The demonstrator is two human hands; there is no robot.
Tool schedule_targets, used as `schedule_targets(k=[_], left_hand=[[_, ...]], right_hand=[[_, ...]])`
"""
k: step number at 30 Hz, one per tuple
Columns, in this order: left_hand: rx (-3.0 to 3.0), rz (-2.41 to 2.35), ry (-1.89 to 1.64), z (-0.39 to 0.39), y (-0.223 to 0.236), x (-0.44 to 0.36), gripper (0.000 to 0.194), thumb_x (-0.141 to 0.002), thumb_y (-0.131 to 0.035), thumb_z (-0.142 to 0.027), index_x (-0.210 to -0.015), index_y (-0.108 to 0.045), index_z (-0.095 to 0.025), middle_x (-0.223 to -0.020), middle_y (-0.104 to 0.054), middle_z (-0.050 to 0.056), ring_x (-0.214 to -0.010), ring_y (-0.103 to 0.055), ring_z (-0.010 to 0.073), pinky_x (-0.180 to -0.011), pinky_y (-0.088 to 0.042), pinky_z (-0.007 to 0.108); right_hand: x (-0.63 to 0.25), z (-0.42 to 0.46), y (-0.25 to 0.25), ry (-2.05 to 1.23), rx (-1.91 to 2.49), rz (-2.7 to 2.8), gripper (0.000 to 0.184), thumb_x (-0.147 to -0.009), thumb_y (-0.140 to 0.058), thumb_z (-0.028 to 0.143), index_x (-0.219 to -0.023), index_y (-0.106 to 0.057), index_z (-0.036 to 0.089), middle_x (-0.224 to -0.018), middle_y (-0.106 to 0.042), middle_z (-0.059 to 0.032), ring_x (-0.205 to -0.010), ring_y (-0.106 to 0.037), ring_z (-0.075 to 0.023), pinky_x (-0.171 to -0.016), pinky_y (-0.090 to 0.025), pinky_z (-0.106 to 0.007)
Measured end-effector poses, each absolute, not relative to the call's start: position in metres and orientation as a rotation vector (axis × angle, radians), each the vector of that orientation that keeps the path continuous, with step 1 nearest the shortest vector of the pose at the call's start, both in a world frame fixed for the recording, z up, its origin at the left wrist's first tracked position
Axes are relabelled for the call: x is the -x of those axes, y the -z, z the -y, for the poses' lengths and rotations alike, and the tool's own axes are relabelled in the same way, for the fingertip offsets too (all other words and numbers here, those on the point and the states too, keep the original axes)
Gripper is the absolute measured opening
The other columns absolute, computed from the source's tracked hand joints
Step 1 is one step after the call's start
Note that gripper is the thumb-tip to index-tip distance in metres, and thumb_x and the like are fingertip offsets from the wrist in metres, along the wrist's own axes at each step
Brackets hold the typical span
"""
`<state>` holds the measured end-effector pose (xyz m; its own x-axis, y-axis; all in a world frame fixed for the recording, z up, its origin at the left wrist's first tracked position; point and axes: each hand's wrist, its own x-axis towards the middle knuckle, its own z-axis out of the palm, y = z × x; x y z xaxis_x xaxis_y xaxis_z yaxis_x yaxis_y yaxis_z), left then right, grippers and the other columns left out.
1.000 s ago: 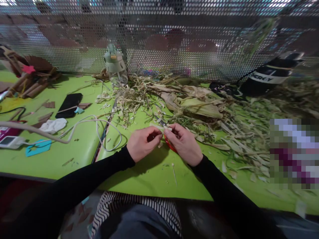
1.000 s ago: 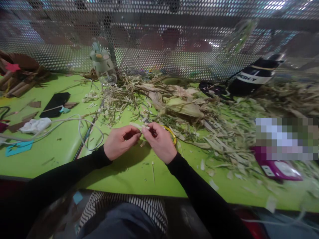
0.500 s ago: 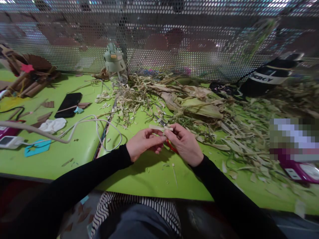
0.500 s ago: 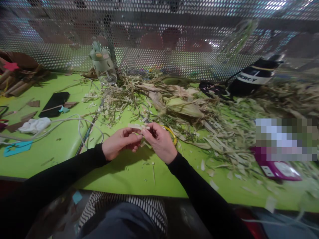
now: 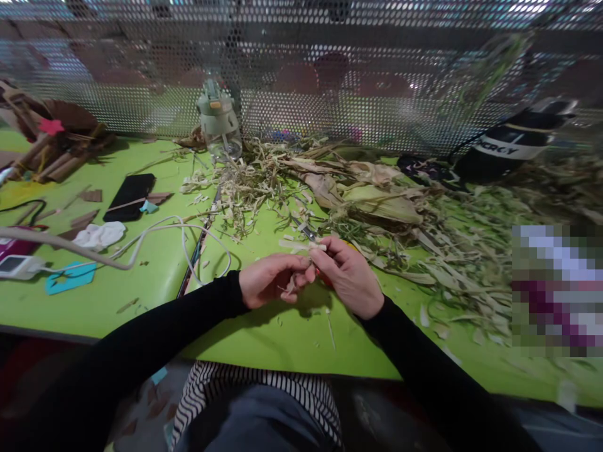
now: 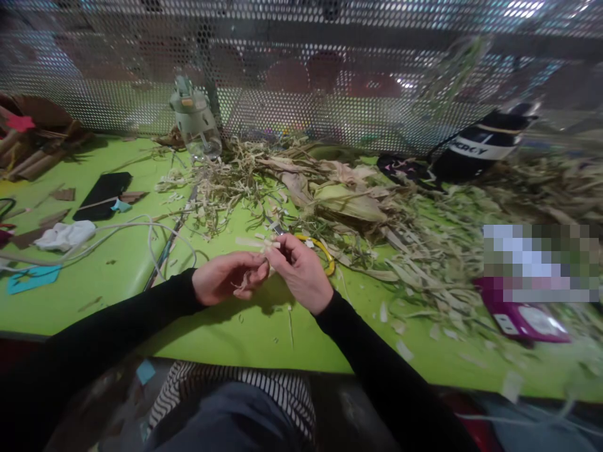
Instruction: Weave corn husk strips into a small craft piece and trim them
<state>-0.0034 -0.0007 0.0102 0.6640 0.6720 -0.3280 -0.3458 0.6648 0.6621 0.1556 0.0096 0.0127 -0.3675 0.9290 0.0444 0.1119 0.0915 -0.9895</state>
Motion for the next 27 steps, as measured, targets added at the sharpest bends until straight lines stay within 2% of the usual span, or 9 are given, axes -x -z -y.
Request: schedule_targets(k=[3,7,9,12,18,22,27], left_hand=[[-0.547,-0.472,-0.57,0.0001,-0.0058,0.0036,0.02,-0.075,-0.056,-0.028,-0.064,-0.056,-0.012,-0.056,-0.045,-0.003,-0.041,-0.036,0.0034,-0.039,-0.027,0.016],[-0.687,-0.517,-0.585,-0.0012,-0.0019,0.0036,0.024,-0.073,-0.057,-0.033,-0.075,-0.062,-0.01,-0.067,-0.057,0.003,-0.049,-0.049,0.007,-0.048,-0.038,0.02],[-0.782,-0.649,-0.674,-0.0018,-0.0023,0.0037,0.025,-0.074,-0.058,-0.033,-0.083,-0.063,-0.01,-0.075,-0.061,0.005,-0.055,-0.053,0.0077,-0.051,-0.039,0.02],[-0.906,-0.857,-0.86,-0.002,-0.0037,0.0028,0.025,-0.075,-0.064,-0.033,-0.088,-0.062,-0.012,-0.076,-0.062,0.002,-0.054,-0.049,0.0049,-0.051,-0.035,0.019],[-0.941,-0.97,-0.927,-0.0001,-0.0036,-0.0033,0.033,-0.06,-0.079,-0.03,-0.077,-0.058,-0.011,-0.069,-0.059,-0.002,-0.055,-0.051,0.0051,-0.057,-0.039,0.021],[-0.939,-0.952,-0.904,0.0011,-0.0062,-0.0038,0.027,-0.064,-0.076,-0.03,-0.074,-0.06,-0.011,-0.066,-0.059,-0.002,-0.053,-0.049,0.0045,-0.056,-0.039,0.021],[-0.872,-0.848,-0.817,0.0012,-0.0087,0.0015,0.021,-0.071,-0.072,-0.03,-0.077,-0.064,-0.012,-0.073,-0.065,0.0,-0.052,-0.049,0.003,-0.054,-0.037,0.018]], right_hand=[[-0.1553,-0.0078,-0.0139,-1.404,1.046,1.576,0.023,-0.084,-0.058,0.042,-0.082,-0.051,0.02,-0.057,-0.059,0.0046,-0.05,-0.056,-0.0092,-0.049,-0.043,-0.021],[-0.1571,-0.0085,-0.0162,-1.428,1.039,1.561,0.022,-0.085,-0.056,0.041,-0.082,-0.051,0.02,-0.05,-0.053,0.0078,-0.041,-0.049,-0.007,-0.043,-0.038,-0.019],[-0.1586,-0.0101,-0.0168,-1.387,1.067,1.543,0.021,-0.084,-0.057,0.04,-0.081,-0.051,0.02,-0.055,-0.053,0.0071,-0.044,-0.049,-0.0066,-0.045,-0.039,-0.019],[-0.1602,-0.0127,-0.0161,-1.263,1.12,1.565,0.02,-0.082,-0.059,0.039,-0.08,-0.054,0.02,-0.066,-0.056,0.0039,-0.053,-0.05,-0.0072,-0.049,-0.041,-0.02],[-0.1591,-0.014,-0.012,-1.171,1.184,1.647,0.02,-0.081,-0.06,0.037,-0.078,-0.053,0.019,-0.065,-0.051,0.0036,-0.053,-0.043,-0.0075,-0.047,-0.035,-0.02],[-0.1571,-0.0127,-0.0111,-1.209,1.144,1.635,0.022,-0.081,-0.06,0.04,-0.077,-0.052,0.02,-0.063,-0.049,0.0048,-0.051,-0.042,-0.0069,-0.045,-0.035,-0.019],[-0.1574,-0.0121,-0.0111,-1.409,1.097,1.526,0.023,-0.083,-0.059,0.042,-0.082,-0.053,0.02,-0.063,-0.054,0.0052,-0.049,-0.047,-0.0057,-0.047,-0.041,-0.018]])
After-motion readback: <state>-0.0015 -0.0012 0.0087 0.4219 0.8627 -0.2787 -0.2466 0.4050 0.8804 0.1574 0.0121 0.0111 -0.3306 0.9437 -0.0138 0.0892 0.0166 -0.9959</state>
